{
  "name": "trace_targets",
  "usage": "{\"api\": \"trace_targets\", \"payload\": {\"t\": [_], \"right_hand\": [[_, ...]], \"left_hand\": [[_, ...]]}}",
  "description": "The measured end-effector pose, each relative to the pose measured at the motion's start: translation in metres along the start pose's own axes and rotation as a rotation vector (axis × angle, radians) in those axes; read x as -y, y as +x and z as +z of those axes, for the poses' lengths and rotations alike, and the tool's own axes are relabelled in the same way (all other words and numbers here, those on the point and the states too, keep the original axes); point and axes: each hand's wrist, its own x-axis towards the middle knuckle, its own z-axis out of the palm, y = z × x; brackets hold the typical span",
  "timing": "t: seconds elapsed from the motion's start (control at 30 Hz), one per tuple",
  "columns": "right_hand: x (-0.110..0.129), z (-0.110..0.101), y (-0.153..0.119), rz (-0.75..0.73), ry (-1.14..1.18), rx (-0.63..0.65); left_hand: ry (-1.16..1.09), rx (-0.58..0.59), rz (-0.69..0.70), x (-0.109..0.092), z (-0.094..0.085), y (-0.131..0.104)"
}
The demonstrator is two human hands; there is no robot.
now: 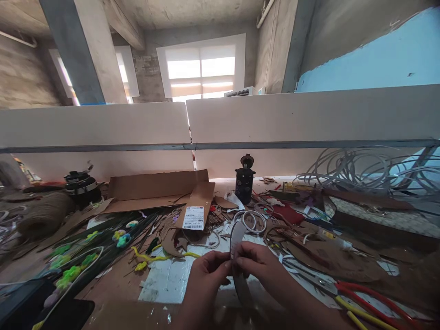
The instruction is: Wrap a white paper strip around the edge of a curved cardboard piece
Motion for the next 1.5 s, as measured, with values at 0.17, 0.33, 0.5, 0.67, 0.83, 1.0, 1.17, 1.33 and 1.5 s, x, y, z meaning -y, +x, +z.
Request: {"api": "trace_targets", "payload": {"t": [0.17, 0.33, 0.5, 0.67, 0.83, 1.0, 1.17, 1.33, 1.5], "right_hand": [[-0.0002, 0.0012, -0.0012, -0.006, -0.007, -0.002], [-0.0010, 0.0008, -0.0003, 0.010, -0.012, 0.000], [-0.0016, 0.0005, 0.0010, 0.015, -0.031, -0.010], [-0.0001, 0.0010, -0.0002, 0.013, -0.061, -0.014], [0.0002, 0.0009, -0.0014, 0.014, -0.043, -0.004], [-0.0001, 0.0014, 0.0006, 0.018, -0.009, -0.002], [-0.0041, 0.0018, 0.0013, 0.011, -0.025, -0.019], [0.0007, 0.0018, 0.0004, -0.006, -0.032, -0.030], [0.0046, 0.0023, -0.0005, -0.028, -0.047, -0.031]], "left_hand": [[0.003, 0.017, -0.020, 0.0003, -0.0013, 0.0006], [0.013, 0.017, -0.012, 0.0015, -0.0023, 0.0006], [0.019, 0.023, -0.020, 0.0002, -0.0012, -0.0009], [0.022, 0.008, -0.015, 0.0015, -0.0014, 0.0005], [0.005, 0.021, -0.024, 0.0053, -0.0046, 0.0026], [-0.025, 0.024, -0.006, 0.0052, -0.0038, 0.0007], [-0.024, 0.005, -0.026, 0.0039, 0.0002, -0.0024], [-0.028, -0.018, 0.010, 0.0078, 0.0027, -0.0038], [-0.016, -0.018, 0.034, 0.0086, 0.0031, -0.0041]]}}
